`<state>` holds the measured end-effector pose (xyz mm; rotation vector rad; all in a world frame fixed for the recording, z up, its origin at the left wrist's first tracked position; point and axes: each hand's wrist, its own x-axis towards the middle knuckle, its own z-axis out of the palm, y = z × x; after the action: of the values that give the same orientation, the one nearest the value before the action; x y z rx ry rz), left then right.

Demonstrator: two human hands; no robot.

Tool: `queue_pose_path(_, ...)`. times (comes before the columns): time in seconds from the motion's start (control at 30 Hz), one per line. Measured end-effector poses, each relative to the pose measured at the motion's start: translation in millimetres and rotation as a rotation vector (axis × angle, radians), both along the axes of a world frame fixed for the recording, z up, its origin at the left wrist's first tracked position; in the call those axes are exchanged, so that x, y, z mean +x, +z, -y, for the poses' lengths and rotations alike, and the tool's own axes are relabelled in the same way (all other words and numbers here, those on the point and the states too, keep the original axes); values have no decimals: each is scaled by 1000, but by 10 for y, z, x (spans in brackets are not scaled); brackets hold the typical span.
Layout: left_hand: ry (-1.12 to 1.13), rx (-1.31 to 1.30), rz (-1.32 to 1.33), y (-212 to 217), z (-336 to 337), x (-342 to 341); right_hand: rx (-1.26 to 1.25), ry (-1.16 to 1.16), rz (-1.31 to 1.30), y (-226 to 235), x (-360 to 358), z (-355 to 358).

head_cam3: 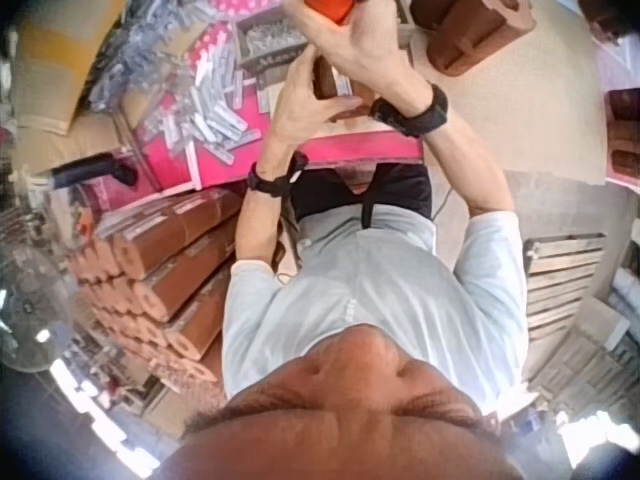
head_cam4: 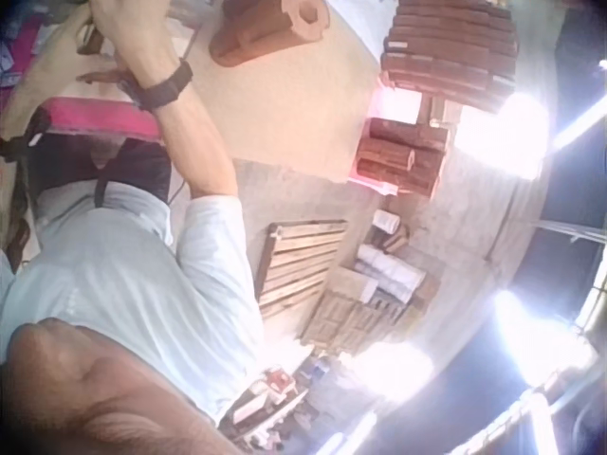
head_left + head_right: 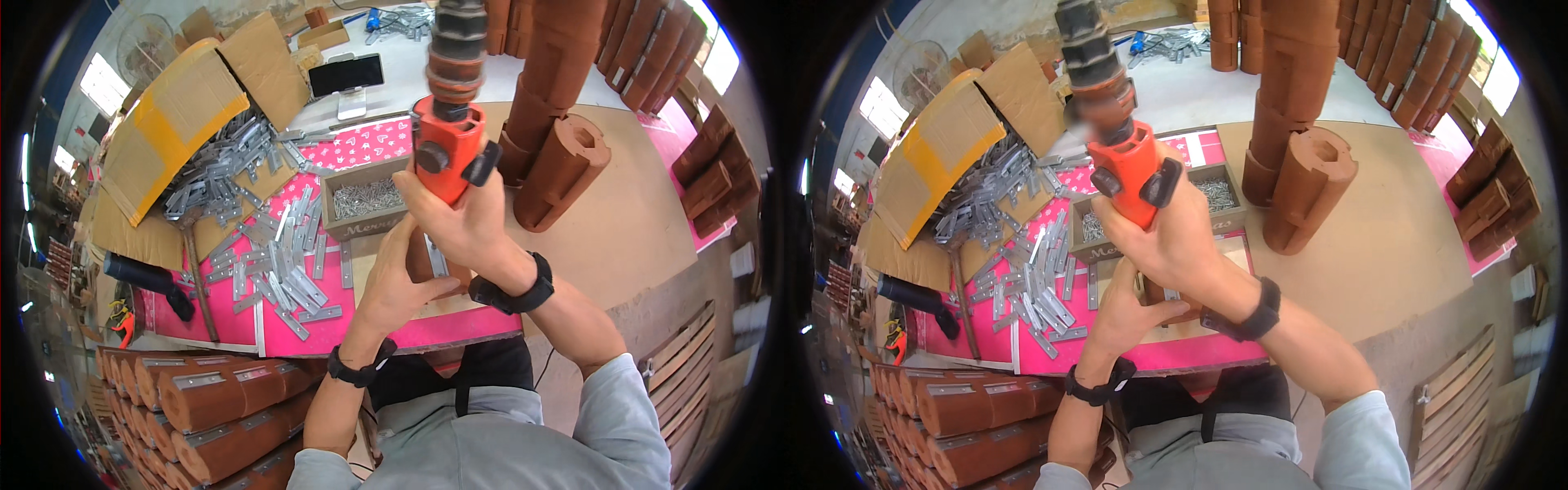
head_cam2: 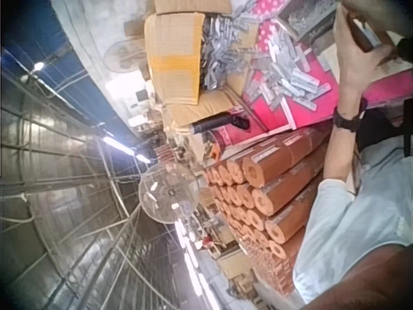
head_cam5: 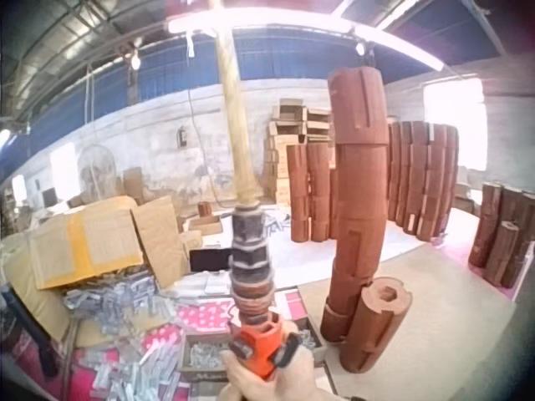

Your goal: The recorder is using a powered screwdriver to attach L-brackets or metal plates to wooden/bamboo furniture legs or pillars in a factory environment.

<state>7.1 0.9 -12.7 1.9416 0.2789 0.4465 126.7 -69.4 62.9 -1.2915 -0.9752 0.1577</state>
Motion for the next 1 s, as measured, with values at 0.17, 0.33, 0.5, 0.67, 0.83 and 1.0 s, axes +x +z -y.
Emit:
queue_pose_path(0.17, -4, -52, -60, 67, 58, -18, 88, -39, 187, 21, -2, 11)
queue_pose_path(0.33, -18, -9, -88, 154, 104, 8, 149, -95, 186, 62, 54, 77)
queue_pose_path(0.5, -135, 657, -149, 368, 101, 81, 75, -99, 77, 242, 136, 542)
queue_pose_path(0.67, -235, 1164, -420, 508, 434, 536, 30, -107, -49, 56, 179, 890)
queue_pose_path(0.83, -291, 1151, -571, 497, 348, 514, -24, -141, -78, 5, 161, 1064)
queue_pose_path(1.0, -132, 581, -152, 358, 74, -121, -20, -121, -76, -31, 138, 1041)
